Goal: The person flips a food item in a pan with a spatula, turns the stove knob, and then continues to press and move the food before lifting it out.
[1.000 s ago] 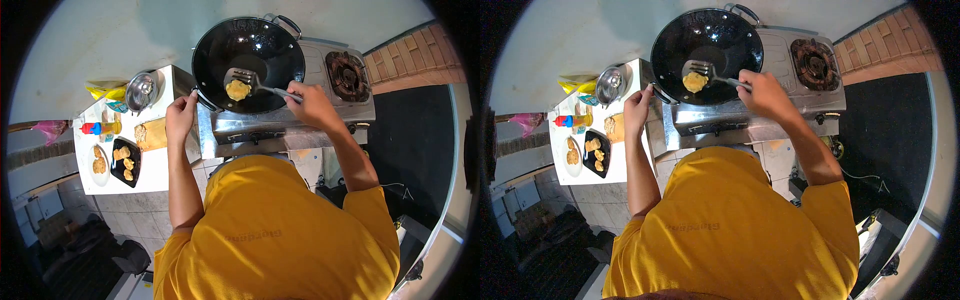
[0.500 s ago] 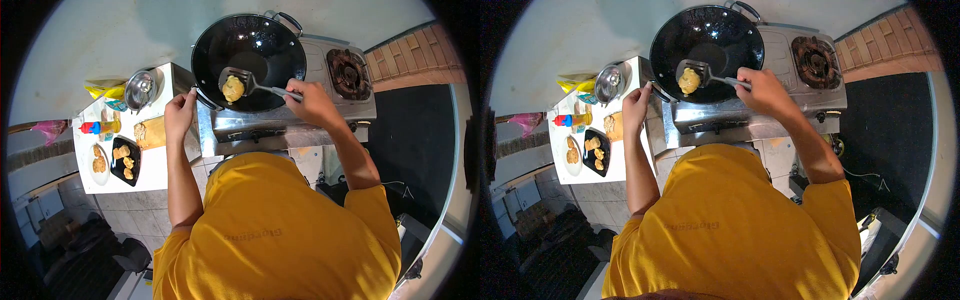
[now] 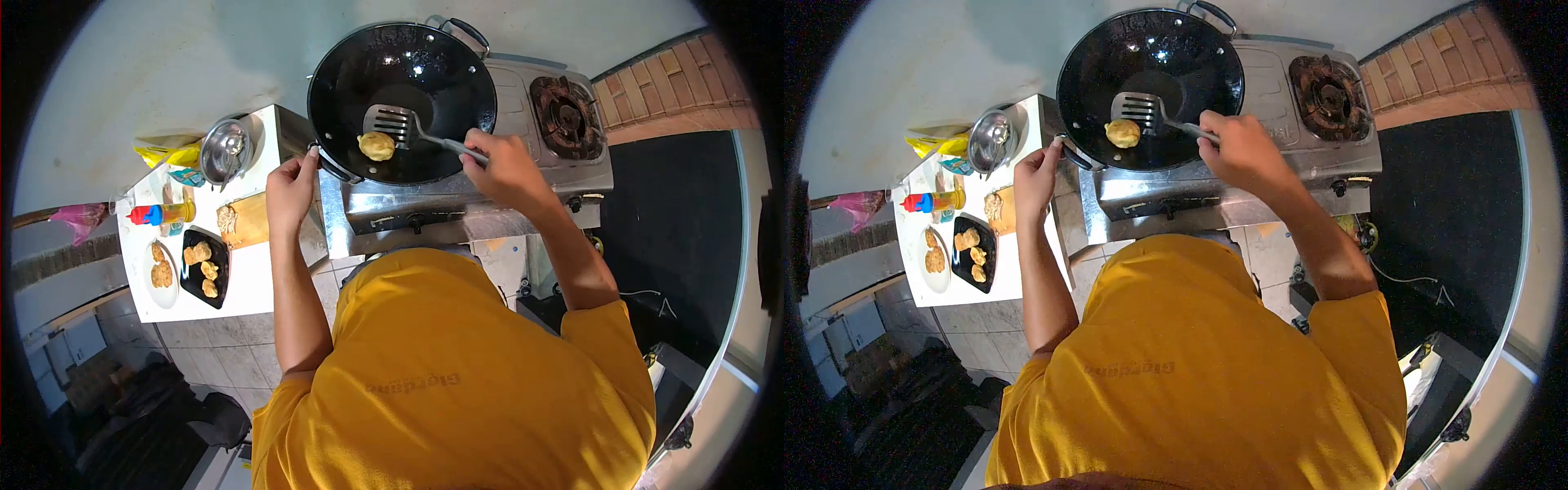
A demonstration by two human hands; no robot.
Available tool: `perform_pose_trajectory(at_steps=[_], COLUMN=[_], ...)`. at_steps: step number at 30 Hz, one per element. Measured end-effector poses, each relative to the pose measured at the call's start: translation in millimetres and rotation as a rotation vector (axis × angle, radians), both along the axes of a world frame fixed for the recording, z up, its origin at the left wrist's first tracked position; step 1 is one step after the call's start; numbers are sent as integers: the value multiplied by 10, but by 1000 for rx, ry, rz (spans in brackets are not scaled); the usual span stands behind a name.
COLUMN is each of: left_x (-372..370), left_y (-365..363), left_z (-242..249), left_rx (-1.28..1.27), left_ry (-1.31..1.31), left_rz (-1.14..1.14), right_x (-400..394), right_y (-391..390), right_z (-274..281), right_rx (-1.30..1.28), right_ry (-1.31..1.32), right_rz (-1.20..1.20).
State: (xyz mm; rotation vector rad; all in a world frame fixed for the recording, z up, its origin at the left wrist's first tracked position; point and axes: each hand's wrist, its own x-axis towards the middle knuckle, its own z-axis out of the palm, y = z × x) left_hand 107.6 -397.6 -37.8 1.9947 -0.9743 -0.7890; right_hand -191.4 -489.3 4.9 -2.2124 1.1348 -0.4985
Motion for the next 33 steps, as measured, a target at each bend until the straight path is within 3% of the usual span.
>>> perform_pose_trajectory(at_steps=[4,6,15,18,33], left_x=[-17,-19,4,-23,24], left_y=[15,13,23,25,8], left_z=[-14,-8,-46,-14,-119], left_rx=[-35,-27,-34,-24,-57], left_ry=[39,43,85,83,54], left_rz=[10,11,11,8,3], right_x=[3,-23,-46,-54,-69], right_y=[63,70,205,208,244], right_z=[50,-21,-66,-121,-65], right_rx=[44,-128,-208,-288,-213], right_ry=[22,-6,-131,-57,-126], right_rz=[40,94,128,99,122])
